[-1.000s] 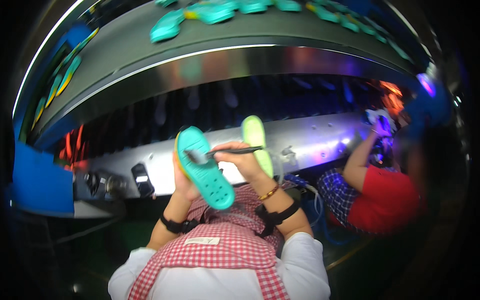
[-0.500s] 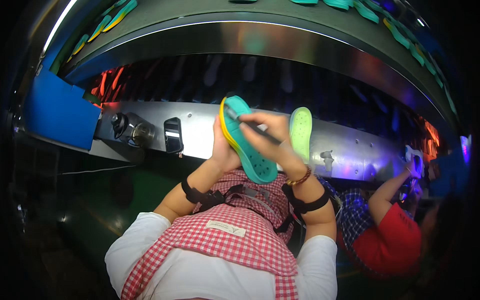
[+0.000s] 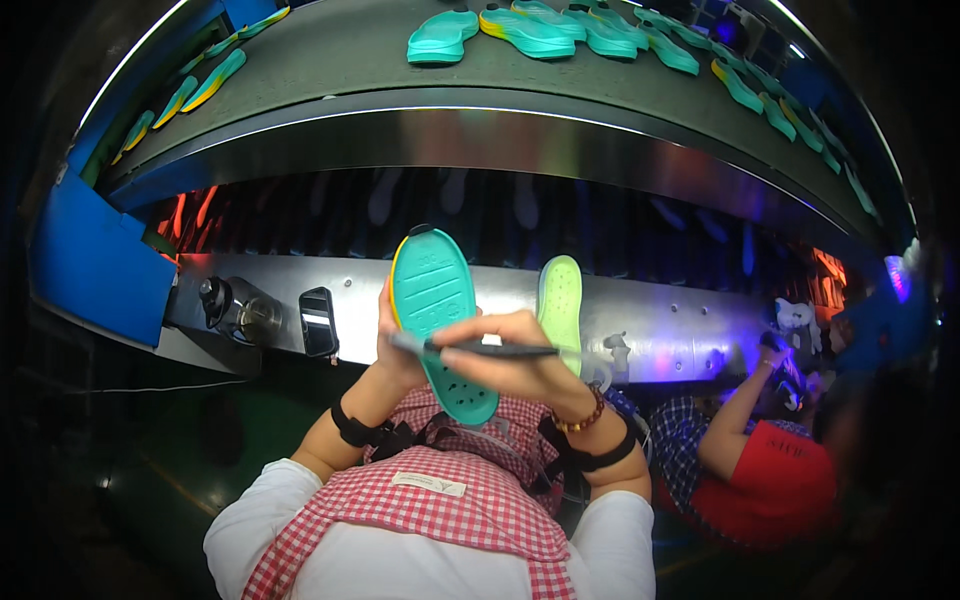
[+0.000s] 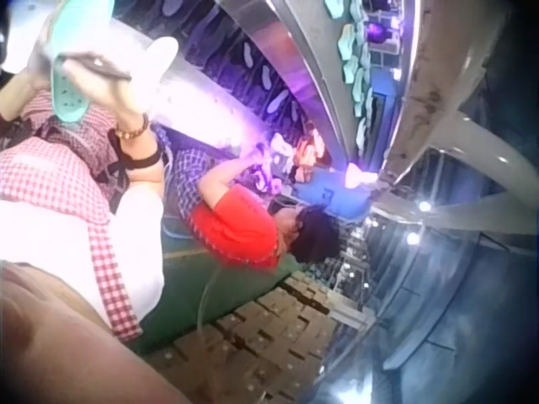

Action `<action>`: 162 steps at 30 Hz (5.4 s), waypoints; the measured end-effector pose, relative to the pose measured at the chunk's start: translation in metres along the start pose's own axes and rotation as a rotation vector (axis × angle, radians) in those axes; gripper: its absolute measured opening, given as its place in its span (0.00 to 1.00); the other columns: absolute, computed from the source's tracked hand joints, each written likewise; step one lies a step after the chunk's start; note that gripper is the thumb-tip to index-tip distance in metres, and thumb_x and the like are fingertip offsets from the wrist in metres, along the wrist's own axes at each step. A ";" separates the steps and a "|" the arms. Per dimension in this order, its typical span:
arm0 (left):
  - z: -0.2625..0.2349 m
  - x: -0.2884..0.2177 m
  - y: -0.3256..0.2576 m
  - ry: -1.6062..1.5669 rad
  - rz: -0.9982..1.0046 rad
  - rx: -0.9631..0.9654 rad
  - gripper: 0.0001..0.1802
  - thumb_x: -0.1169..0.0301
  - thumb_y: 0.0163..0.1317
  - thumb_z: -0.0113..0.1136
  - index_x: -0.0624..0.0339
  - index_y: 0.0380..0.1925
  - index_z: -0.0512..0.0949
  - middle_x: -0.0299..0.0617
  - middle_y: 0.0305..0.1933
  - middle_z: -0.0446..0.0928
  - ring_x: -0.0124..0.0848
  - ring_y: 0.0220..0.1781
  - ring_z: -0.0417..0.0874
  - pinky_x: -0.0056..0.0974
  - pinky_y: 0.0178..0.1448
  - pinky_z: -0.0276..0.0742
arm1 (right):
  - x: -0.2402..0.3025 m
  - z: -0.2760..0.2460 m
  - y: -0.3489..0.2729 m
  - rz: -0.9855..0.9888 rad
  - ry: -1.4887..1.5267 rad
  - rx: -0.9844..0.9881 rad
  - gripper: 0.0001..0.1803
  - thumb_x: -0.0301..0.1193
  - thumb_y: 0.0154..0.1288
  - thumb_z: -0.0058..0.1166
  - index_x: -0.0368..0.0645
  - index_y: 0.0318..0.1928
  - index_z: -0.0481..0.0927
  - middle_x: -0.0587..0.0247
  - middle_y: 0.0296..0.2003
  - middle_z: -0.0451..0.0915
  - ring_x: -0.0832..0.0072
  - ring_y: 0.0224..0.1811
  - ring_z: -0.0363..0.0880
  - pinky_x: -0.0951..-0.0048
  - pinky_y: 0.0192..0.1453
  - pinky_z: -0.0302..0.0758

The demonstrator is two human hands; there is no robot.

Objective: Applying a liquid substance, likely paint or adhesive, to shoe soles on a manufacturing line.

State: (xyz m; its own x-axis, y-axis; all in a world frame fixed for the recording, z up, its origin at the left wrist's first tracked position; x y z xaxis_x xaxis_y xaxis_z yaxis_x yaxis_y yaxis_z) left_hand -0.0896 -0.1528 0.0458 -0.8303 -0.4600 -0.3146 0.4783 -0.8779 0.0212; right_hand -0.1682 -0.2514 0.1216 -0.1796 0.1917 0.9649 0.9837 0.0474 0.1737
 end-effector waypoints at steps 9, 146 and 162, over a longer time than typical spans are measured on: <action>0.021 -0.014 -0.002 0.130 0.078 -0.045 0.41 0.36 0.59 0.21 0.58 0.53 0.66 0.48 0.48 0.73 0.40 0.48 0.75 0.45 0.55 0.70 | 0.020 -0.005 -0.001 -0.243 0.019 0.074 0.10 0.19 0.52 0.55 0.34 0.38 0.79 0.56 0.36 0.80 0.75 0.40 0.78 0.76 0.46 0.74; 0.049 -0.057 -0.024 0.210 0.285 -0.053 0.28 0.55 0.65 0.34 0.68 0.54 0.64 0.54 0.51 0.71 0.42 0.51 0.75 0.44 0.57 0.68 | 0.034 0.008 0.008 -0.333 -0.032 0.088 0.10 0.17 0.46 0.57 0.35 0.34 0.78 0.52 0.33 0.80 0.66 0.37 0.80 0.71 0.43 0.75; 0.053 -0.054 -0.029 0.503 -0.327 -0.107 0.26 0.64 0.61 0.45 0.72 0.55 0.63 0.53 0.51 0.71 0.36 0.47 0.77 0.36 0.53 0.72 | 0.035 -0.003 -0.005 -0.353 -0.467 0.435 0.12 0.25 0.46 0.53 0.48 0.36 0.80 0.66 0.39 0.80 0.68 0.29 0.79 0.72 0.31 0.72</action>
State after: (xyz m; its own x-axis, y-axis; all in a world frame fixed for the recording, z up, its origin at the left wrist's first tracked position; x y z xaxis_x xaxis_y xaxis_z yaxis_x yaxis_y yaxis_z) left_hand -0.0735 -0.1091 0.1123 -0.7146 -0.0263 -0.6990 0.2686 -0.9330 -0.2396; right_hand -0.1791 -0.2480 0.1553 -0.5674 0.4863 0.6645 0.7896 0.5503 0.2716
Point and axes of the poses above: each hand's wrist, its own y-axis towards the middle knuckle, its own z-axis out of the palm, x = y × z, the point moved 4 cm from there along y, towards the middle knuckle
